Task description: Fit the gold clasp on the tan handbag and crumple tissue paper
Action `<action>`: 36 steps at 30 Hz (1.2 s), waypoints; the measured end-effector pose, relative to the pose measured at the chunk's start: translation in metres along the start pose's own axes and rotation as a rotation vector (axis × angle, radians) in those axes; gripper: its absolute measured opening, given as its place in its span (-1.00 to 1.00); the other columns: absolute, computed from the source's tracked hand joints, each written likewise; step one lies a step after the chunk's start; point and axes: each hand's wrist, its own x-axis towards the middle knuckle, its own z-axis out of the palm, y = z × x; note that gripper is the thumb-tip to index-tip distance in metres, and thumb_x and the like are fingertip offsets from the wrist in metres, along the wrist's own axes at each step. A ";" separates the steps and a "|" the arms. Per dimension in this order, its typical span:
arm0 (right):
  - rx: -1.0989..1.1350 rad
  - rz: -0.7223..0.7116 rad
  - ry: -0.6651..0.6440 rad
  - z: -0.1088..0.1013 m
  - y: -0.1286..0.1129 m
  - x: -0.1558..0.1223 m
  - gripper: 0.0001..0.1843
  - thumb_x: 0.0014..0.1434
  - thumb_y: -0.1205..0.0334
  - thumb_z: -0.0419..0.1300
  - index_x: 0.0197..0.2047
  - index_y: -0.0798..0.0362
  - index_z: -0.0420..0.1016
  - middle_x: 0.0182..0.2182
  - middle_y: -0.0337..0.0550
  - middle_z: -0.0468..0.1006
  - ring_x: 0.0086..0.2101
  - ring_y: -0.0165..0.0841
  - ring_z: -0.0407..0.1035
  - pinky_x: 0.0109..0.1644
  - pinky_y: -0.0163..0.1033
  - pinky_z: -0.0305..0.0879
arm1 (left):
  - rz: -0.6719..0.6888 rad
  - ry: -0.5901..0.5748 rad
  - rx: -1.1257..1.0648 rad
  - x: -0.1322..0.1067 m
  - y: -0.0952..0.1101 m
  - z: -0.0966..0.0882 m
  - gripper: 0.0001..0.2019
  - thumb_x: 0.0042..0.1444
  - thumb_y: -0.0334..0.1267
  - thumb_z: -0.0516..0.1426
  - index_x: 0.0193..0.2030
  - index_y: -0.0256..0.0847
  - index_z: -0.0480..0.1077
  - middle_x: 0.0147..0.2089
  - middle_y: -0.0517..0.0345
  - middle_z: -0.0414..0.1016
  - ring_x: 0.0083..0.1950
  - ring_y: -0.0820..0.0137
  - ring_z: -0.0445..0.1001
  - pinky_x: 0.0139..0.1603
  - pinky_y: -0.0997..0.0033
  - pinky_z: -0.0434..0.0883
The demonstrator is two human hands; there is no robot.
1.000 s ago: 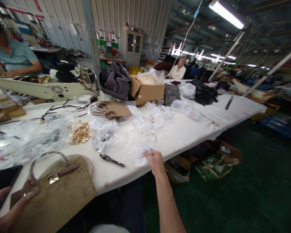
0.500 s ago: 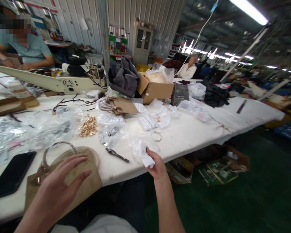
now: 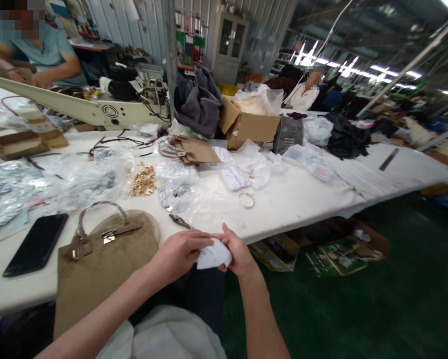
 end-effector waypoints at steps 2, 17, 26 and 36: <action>-0.040 -0.005 -0.079 0.003 -0.002 -0.008 0.10 0.25 -0.78 -0.09 -0.12 0.19 0.65 -0.49 0.00 0.56 -0.65 -0.28 0.35 -0.65 -0.27 0.21 | -0.142 0.111 -0.125 -0.003 -0.002 -0.004 -0.71 0.19 -0.54 0.07 -0.25 -0.18 0.61 -0.19 0.10 0.69 -0.14 0.31 0.61 -0.13 0.40 0.40; 0.104 -0.448 0.320 0.062 0.004 0.005 -0.40 0.06 0.01 0.65 0.09 0.03 0.61 -0.06 -0.05 0.67 -0.27 -0.21 0.53 -0.33 -0.21 0.58 | -0.555 0.380 -0.802 0.005 -0.017 -0.016 -0.76 0.17 -0.13 0.19 -0.19 -0.26 0.57 -0.38 0.16 0.54 -0.38 0.36 0.42 -0.39 0.46 0.28; 0.135 -0.471 0.352 0.074 -0.003 0.012 -0.39 0.04 0.00 0.63 0.08 0.04 0.61 -0.06 -0.03 0.70 -0.07 -0.02 0.59 -0.03 -0.06 0.59 | -0.519 0.304 -0.963 0.004 0.007 -0.020 -0.70 0.17 0.01 0.28 -0.29 -0.21 0.46 -0.45 0.24 0.36 -0.43 0.44 0.27 -0.44 0.50 0.18; 0.111 -0.349 0.345 0.050 -0.016 -0.004 -0.37 0.01 0.04 0.58 0.12 0.09 0.69 -0.08 -0.02 0.74 -0.07 0.04 0.63 0.01 -0.03 0.56 | -0.589 0.591 -0.964 -0.003 -0.013 -0.041 -0.77 0.11 -0.08 0.29 -0.37 -0.19 0.47 -0.49 0.27 0.31 -0.44 0.44 0.24 -0.41 0.48 0.17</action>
